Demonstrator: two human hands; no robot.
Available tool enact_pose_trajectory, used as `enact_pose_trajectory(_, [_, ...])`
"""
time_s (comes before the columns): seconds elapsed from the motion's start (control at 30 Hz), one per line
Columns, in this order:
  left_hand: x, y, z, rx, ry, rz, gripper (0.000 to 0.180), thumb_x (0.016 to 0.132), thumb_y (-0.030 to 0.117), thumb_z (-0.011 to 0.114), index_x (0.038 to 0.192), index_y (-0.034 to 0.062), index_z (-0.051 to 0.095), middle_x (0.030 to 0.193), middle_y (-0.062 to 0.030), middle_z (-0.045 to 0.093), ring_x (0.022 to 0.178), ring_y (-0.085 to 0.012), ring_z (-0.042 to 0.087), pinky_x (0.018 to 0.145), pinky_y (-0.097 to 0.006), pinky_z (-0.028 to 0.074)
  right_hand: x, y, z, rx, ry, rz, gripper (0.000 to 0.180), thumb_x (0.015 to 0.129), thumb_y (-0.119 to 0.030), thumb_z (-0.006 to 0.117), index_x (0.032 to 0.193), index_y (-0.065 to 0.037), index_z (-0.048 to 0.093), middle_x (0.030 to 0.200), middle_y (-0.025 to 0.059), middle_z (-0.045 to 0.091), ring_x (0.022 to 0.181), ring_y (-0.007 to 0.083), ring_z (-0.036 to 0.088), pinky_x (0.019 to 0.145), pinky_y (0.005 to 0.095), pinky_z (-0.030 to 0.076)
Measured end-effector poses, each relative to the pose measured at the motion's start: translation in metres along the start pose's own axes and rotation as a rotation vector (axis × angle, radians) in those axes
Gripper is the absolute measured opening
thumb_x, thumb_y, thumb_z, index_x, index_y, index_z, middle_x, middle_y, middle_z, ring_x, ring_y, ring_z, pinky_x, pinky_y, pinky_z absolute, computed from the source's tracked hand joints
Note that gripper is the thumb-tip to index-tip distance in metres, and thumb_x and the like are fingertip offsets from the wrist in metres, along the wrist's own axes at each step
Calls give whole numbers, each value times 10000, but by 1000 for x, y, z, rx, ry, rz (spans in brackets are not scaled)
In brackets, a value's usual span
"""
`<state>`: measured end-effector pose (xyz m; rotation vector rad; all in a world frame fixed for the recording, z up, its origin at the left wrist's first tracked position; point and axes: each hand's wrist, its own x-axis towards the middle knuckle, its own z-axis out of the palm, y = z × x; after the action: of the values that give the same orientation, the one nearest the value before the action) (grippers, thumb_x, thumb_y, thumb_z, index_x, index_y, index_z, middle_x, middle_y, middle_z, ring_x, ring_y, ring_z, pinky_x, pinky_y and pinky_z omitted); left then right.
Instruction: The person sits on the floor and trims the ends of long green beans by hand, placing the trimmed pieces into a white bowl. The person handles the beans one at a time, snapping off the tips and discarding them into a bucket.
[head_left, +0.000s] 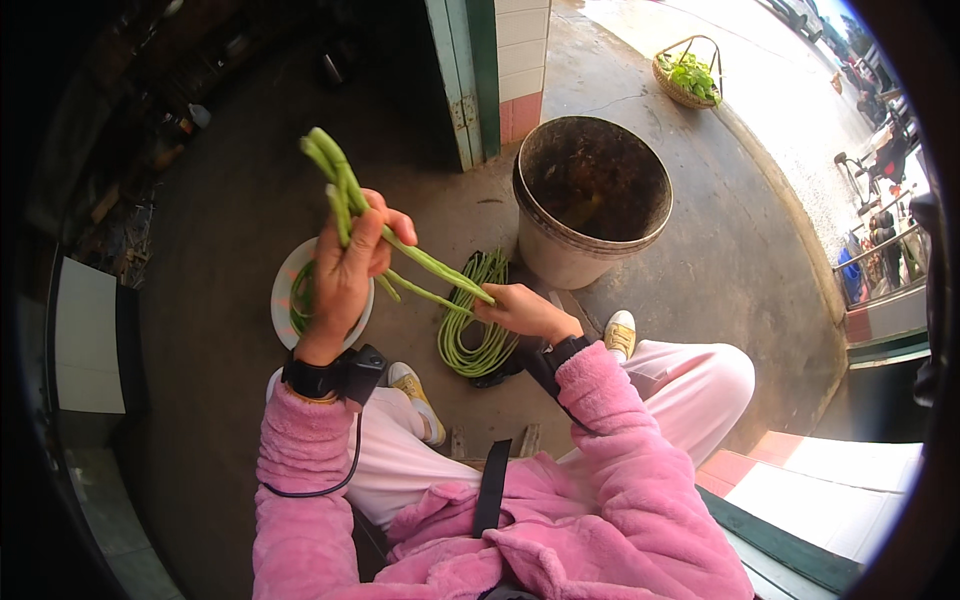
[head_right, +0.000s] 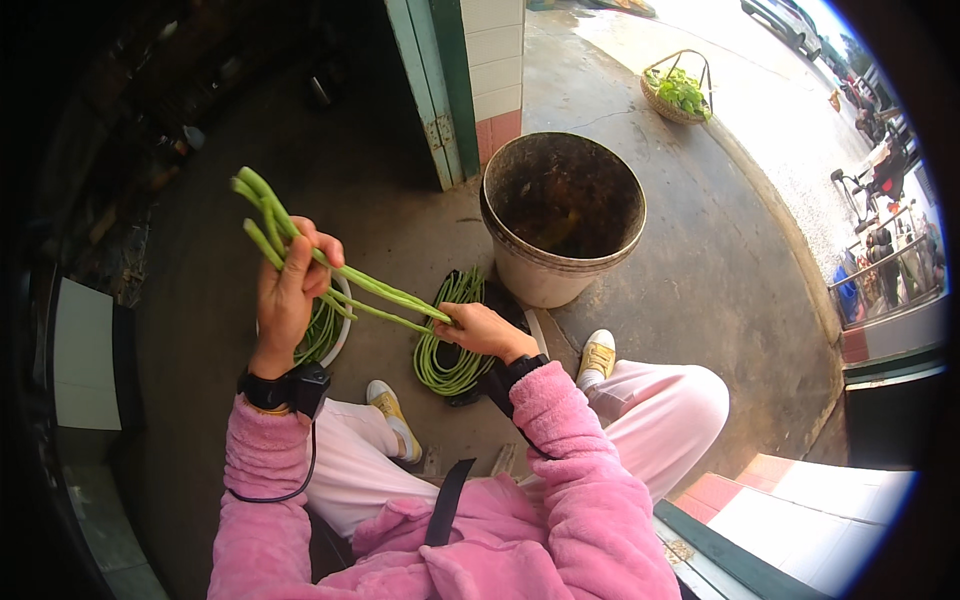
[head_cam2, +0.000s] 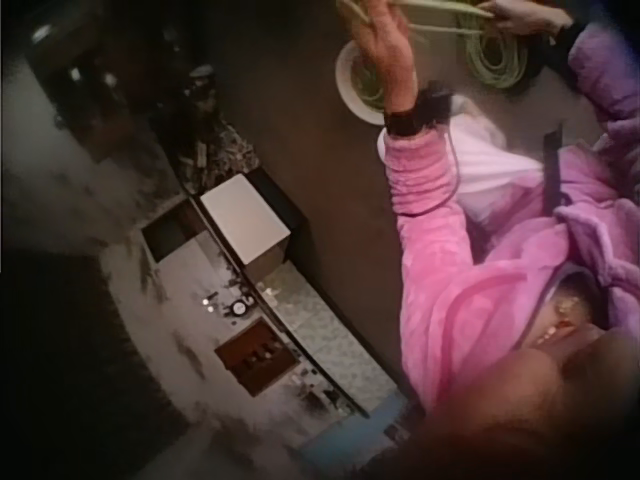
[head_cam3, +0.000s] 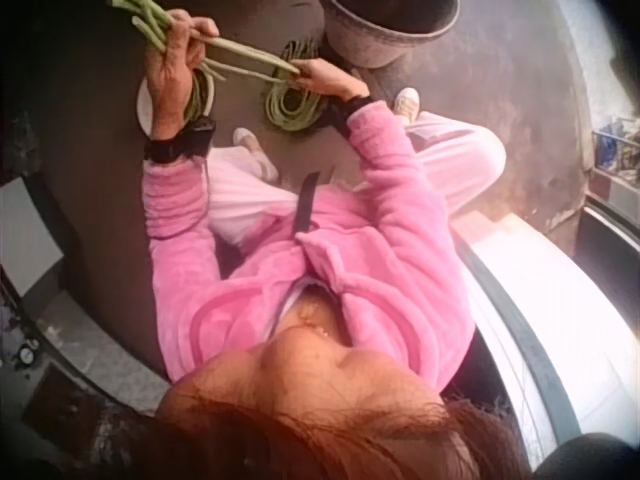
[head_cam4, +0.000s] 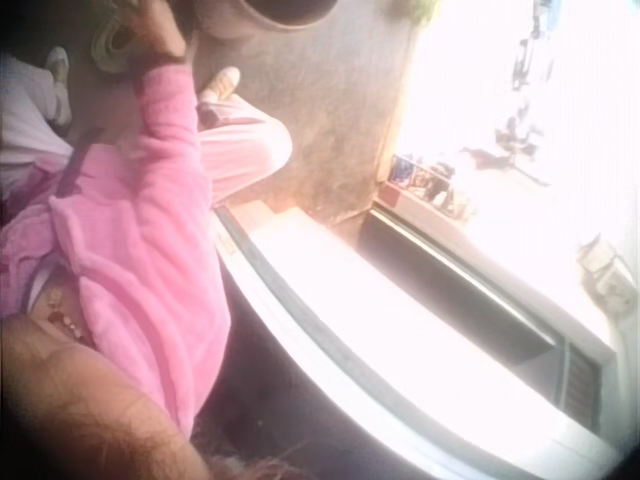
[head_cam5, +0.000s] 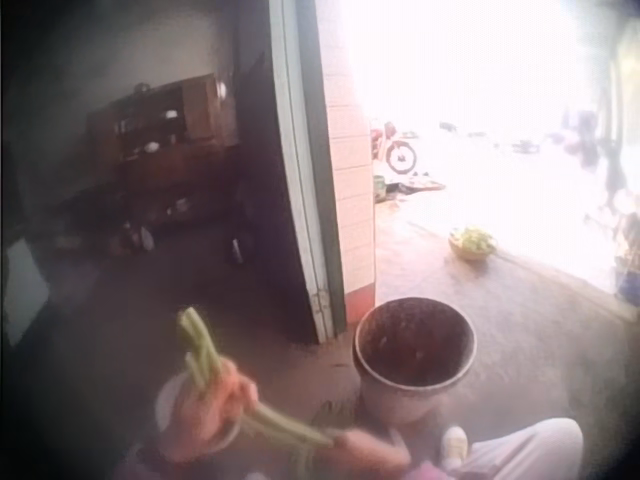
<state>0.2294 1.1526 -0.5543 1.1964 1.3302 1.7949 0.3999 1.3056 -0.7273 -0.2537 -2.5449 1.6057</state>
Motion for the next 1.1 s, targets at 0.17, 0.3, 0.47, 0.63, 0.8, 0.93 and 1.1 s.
enact_pose_trajectory(0.17, [9, 35, -22, 102, 180, 117, 191, 1041, 293, 430, 1007, 122, 508, 950, -99, 665, 557, 3, 297, 496, -162, 237, -8, 37, 13, 157, 80, 103, 204, 904, -195, 637, 986, -13, 596, 732, 141, 608, 661, 280, 592, 644, 376, 463])
enact_pose_trajectory(0.3, [10, 33, -36, 68, 217, 31, 195, 1042, 299, 428, 999, 127, 510, 995, -108, 668, 556, -2, 316, 499, -165, 260, -7, 20, 4, -103, 7, 112, 260, 870, -279, 672, 1016, -63, 663, 883, 100, 619, 861, 242, 553, 744, 366, 441])
enact_pose_trajectory(0.47, [11, 3, -44, 7, 296, -21, 160, 1034, 263, 460, 975, 133, 530, 997, -96, 661, 551, -2, 332, 479, -150, 279, -1, -26, 6, 507, -125, -51, 237, 851, -203, 576, 1011, -36, 625, 814, 28, 570, 861, 136, 526, 781, 265, 416])
enact_pose_trajectory(0.63, [16, -14, -73, -71, 446, -36, 173, 1019, 280, 492, 961, 122, 532, 958, -66, 641, 559, -9, 348, 479, -154, 290, -2, -40, -2, 724, -67, 0, 244, 924, -213, 466, 1035, -25, 575, 789, -18, 501, 743, 91, 468, 738, 233, 399])
enact_pose_trajectory(0.8, [9, -27, -97, 9, 495, -70, 191, 1019, 295, 488, 950, 125, 541, 948, -53, 647, 583, -10, 351, 487, -158, 290, -2, -29, 6, 548, -132, 45, 270, 1012, -251, 397, 1054, -32, 549, 774, -22, 477, 705, 92, 440, 676, 254, 395])
enact_pose_trajectory(0.93, [1, -40, -93, 86, 520, -49, 226, 1025, 331, 465, 946, 134, 542, 964, -51, 658, 662, -43, 424, 602, -209, 384, 4, -17, 29, 233, 69, -49, 305, 1035, -257, 371, 988, 8, 513, 734, 60, 487, 653, 147, 470, 621, 295, 423])
enact_pose_trajectory(1.1, [-5, -48, -84, -391, 429, 27, 236, 1021, 354, 466, 968, 130, 519, 860, -23, 586, 825, -142, 545, 840, -365, 490, 16, -12, 38, 825, 193, 112, 236, 1027, -237, 384, 889, -73, 483, 675, -36, 383, 579, 79, 365, 527, 246, 324])
